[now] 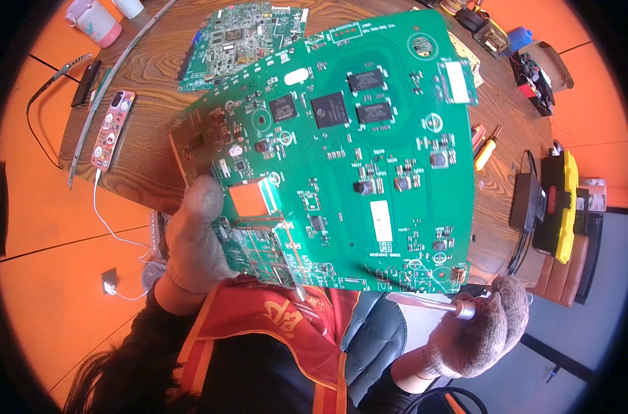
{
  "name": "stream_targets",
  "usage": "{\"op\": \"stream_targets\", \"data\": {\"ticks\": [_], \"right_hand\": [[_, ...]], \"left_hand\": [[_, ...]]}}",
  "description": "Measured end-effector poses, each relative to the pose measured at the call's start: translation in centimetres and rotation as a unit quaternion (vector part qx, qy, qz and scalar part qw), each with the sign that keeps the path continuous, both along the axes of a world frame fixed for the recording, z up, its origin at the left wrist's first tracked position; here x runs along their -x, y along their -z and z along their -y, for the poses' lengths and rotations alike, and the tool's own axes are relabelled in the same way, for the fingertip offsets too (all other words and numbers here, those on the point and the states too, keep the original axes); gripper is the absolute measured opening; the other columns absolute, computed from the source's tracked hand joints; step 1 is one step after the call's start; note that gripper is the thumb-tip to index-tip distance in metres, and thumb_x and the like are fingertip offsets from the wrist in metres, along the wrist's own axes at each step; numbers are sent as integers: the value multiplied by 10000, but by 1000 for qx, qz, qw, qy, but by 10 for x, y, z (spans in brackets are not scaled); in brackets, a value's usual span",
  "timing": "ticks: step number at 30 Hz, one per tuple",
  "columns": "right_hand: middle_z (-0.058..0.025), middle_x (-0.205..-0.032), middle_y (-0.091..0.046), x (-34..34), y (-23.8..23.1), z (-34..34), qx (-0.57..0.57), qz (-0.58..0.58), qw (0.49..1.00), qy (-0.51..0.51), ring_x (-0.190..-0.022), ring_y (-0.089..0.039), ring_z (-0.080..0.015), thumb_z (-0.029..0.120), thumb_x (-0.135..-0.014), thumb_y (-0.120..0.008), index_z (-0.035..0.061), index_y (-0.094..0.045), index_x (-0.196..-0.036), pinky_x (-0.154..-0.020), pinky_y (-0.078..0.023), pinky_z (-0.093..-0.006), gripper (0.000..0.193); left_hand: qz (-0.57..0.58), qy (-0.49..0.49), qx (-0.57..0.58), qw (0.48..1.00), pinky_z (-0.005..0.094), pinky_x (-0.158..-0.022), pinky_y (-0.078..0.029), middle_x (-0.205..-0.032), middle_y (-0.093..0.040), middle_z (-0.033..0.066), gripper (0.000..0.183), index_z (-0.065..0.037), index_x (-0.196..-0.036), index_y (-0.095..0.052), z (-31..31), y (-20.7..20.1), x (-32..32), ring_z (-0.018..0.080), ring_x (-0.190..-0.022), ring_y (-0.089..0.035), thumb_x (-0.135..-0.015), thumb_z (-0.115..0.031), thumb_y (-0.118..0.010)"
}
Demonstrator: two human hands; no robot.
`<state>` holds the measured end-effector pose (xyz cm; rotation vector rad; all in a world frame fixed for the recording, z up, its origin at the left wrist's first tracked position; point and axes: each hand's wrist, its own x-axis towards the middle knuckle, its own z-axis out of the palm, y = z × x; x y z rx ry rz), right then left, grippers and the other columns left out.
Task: The person uses pliers to remove small components from a green circuit board. They repeatedly grip and pull parts from the board, flipping it over to access different areas. Removed pieces are placed on the table.
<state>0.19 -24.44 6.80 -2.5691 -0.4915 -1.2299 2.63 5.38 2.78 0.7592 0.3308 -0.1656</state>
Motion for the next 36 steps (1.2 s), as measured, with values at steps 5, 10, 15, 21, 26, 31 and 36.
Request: {"op": "stream_targets", "data": {"ticks": [5,10,15,21,26,31,36], "right_hand": [[-226,-1142,-657,1,3,0,-23,1,1000,-4,-1091,-625,-380,43,-829,-721,-29,-621,-1128,-963,-488,-493,323],[-233,-1141,-657,2,1,0,-21,-17,1000,-3,-1092,-620,-402,-40,-686,-662,-41,-618,-1101,-968,-471,-534,418],[-246,-1139,-656,2,-1,0,-11,-17,1000,-9,-1066,-625,-418,-64,-582,-600,-53,-618,-1091,-957,-470,-550,509],[-258,-1143,-652,2,-1,-1,-25,-12,999,-18,-1061,-623,-425,-38,-654,-644,-53,-619,-1103,-941,-481,-547,450],[-261,-1127,-650,5,-1,-1,-17,-14,1000,-8,-1048,-628,-415,84,-800,-726,-51,-626,-1085,-919,-498,-537,330],[-247,-1107,-657,4,-5,-10,-17,8,1000,2,-1018,-638,-395,93,-814,-733,-47,-637,-1071,-898,-510,-514,308],[-174,-1034,-669,-9,-21,-28,105,-49,993,32,-934,-640,-342,51,-706,-756,13,-688,-1040,-843,-503,-451,342]], "left_hand": [[12,-2,50,999,432,-954,-516,-1259,-589,157,510,-11,-1370,-433,6,-16,-3,279,-1110,-621,-996,-356,-463],[7,19,103,994,433,-948,-521,-1257,-593,160,468,-13,-1363,-444,2,-15,-4,275,-1105,-625,-1012,-322,-449],[14,44,141,989,511,-915,-548,-1300,-549,160,475,-65,-1406,-393,-1,-6,-6,330,-1127,-613,-1000,-288,-496],[13,63,170,983,537,-929,-532,-1321,-535,163,471,-87,-1413,-392,-4,-2,-5,346,-1145,-600,-1006,-302,-495],[4,61,153,986,540,-938,-527,-1327,-534,167,492,-79,-1420,-385,-4,-3,-5,352,-1153,-595,-1005,-315,-502],[7,55,191,980,501,-923,-543,-1257,-584,161,450,-41,-1372,-441,-1,-7,-6,318,-1120,-617,-991,-265,-525],[-74,13,56,996,350,-849,-546,-1049,-655,64,295,-40,-1176,-615,2,-4,-11,162,-946,-634,-902,-148,-633]]}}
